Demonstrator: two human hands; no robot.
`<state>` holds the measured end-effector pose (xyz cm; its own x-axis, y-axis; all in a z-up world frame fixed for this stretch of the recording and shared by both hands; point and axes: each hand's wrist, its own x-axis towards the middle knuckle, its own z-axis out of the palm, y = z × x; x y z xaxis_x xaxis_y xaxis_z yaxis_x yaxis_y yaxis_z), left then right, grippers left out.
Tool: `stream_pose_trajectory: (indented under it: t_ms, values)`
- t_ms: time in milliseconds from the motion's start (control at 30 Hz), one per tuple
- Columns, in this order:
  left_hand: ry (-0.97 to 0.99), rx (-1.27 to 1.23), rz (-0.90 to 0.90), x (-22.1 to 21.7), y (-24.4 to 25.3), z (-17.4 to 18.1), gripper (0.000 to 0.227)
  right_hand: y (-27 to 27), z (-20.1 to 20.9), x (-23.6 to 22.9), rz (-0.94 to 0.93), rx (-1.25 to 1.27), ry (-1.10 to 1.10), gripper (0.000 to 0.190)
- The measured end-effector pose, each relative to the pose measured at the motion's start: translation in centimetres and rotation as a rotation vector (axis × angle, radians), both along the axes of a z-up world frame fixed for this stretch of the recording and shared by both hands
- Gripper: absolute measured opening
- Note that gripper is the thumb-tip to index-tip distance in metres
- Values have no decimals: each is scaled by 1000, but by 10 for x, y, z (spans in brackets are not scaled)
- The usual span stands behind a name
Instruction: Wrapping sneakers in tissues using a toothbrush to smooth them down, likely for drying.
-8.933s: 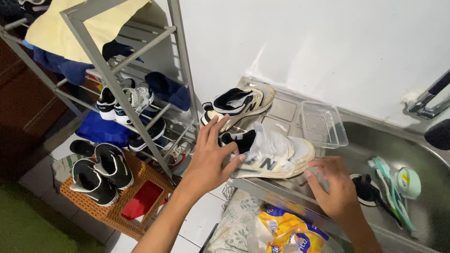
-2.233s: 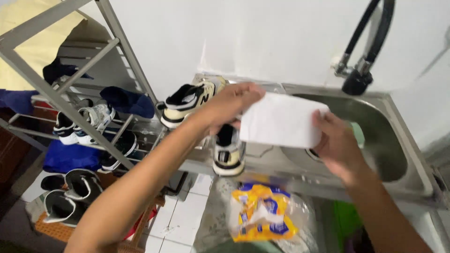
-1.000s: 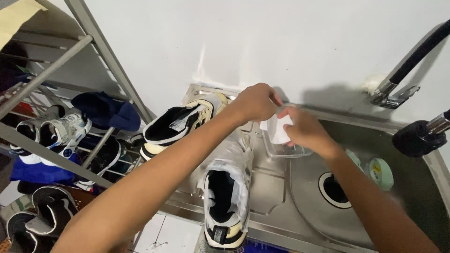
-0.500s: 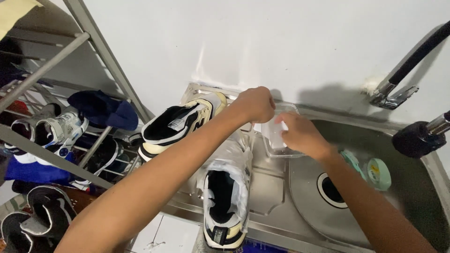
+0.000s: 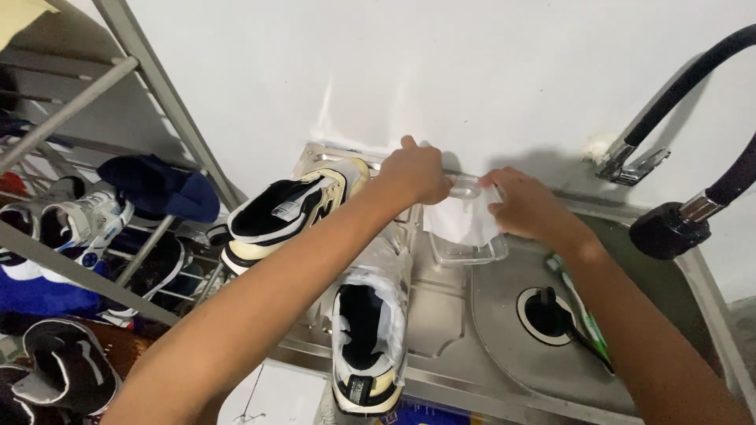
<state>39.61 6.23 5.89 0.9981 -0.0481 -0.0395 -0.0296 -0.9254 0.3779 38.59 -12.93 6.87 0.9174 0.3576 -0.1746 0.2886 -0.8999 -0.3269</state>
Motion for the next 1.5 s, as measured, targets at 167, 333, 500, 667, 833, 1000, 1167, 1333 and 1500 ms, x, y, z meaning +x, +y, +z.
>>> stream_pose_trajectory:
  t_ms: [167, 333, 500, 667, 833, 1000, 1167, 1333, 1500]
  values:
    - [-2, -39, 27, -34, 11, 33, 50, 1, 21, 5, 1, 99, -1, 49]
    - [25, -169, 25, -34, 19, 26, 49, 6, 61, -7, -14, 119, -10, 47]
    - [81, -386, 62, -38, 22, 27, 47, 8, 96, -12, -105, 198, 34, 48]
    - [333, -631, 142, -34, 17, 41, 27, 13, 137, -20, -86, 275, 101, 46]
    - [405, -820, 170, -28, 11, 34, 49, 21, 169, -38, -107, 214, 5, 46]
    - [508, -1154, 217, 0, 4, 6, 75, 19, 185, -44, -126, 227, -73, 47]
    - [621, -1560, 74, -9, -5, 16, 84, 11, 185, -43, -201, 434, -114, 51]
    - [569, -1541, 102, -16, -9, 19, 63, 0, 178, -45, -243, 446, -83, 50]
    - [539, -1504, 174, -12, -5, 12, 56, -20, 148, -24, -110, 572, -106, 54]
